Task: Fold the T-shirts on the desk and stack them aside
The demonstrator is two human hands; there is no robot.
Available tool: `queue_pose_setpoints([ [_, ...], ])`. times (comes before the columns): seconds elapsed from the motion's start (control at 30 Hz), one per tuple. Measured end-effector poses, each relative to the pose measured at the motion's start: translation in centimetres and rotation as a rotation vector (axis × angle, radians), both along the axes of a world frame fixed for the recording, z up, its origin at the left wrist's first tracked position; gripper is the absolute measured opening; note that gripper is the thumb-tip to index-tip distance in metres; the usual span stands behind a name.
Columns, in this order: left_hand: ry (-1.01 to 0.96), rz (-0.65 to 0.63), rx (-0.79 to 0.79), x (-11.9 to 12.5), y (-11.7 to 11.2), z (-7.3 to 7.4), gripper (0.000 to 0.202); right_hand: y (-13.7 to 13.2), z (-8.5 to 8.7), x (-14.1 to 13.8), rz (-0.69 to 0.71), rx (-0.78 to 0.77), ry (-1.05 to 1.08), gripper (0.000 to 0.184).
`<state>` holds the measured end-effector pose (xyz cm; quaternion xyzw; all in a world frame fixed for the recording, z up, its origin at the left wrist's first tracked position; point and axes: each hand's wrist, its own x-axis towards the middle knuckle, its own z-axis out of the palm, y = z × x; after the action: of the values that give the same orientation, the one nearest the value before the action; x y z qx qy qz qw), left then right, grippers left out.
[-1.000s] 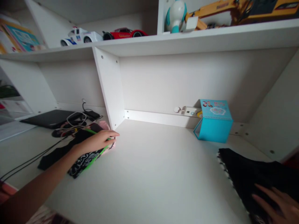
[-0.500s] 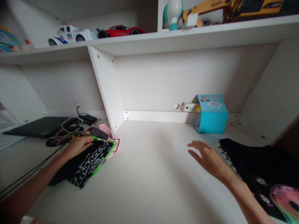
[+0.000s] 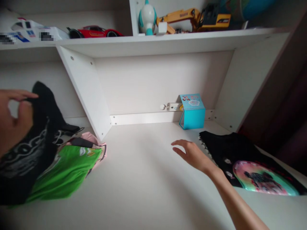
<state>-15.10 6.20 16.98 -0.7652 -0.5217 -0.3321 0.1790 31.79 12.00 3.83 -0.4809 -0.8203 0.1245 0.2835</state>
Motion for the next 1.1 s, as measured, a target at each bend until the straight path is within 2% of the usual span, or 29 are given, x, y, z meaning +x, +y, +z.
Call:
queue_pose_setpoints([
  [0.13,0.01,-0.153,0.254,10.3,1.7,4.3,0.035,-2.1,2.8,-3.5,0.142,-0.021,0.144,0.04],
  [0.23,0.031,-0.249,0.446,17.1,3.3,6.7,0.029,-3.3,3.3,-6.4,0.294,-0.087,0.361,0.071],
  [0.3,0.045,-0.287,0.525,20.2,4.3,7.6,0.023,-3.5,3.0,-7.5,0.349,-0.169,0.472,0.084],
  [0.37,0.053,-0.321,0.518,21.9,5.3,7.8,0.017,-3.3,2.6,-7.2,0.371,-0.243,0.499,0.078],
  [0.5,-0.016,-0.375,0.399,22.2,7.7,7.2,0.011,-2.0,1.8,-3.2,0.416,-0.362,0.467,0.057],
  [0.57,-0.088,-0.42,0.361,21.9,8.7,6.6,0.01,-1.2,1.3,-1.1,0.421,-0.395,0.461,0.059],
  [0.63,-0.152,-0.491,0.321,22.3,9.0,5.8,0.008,-0.5,0.5,-0.3,0.415,-0.405,0.465,0.066],
  [0.7,-0.197,-0.57,0.264,23.5,8.9,5.0,0.006,0.0,-0.5,-1.2,0.423,-0.414,0.455,0.078],
  [0.77,-0.217,-0.64,0.191,25.1,8.6,4.1,0.005,0.4,-1.6,-3.5,0.443,-0.419,0.416,0.079],
  [0.83,-0.212,-0.675,0.116,26.2,8.6,3.3,0.005,0.9,-2.4,-5.9,0.44,-0.396,0.355,0.067],
  [0.9,-0.201,-0.666,0.058,26.0,9.1,2.9,0.006,1.7,-2.6,-7.0,0.38,-0.332,0.29,0.05],
  [1.0,-0.162,-0.593,-0.049,23.2,10.5,3.0,0.023,3.9,-0.8,-5.2,0.143,-0.138,0.232,0.034],
  [1.1,-0.06,-0.505,-0.21,19.4,12.0,3.5,0.031,5.6,3.4,-0.7,-0.193,0.175,0.232,0.02],
])
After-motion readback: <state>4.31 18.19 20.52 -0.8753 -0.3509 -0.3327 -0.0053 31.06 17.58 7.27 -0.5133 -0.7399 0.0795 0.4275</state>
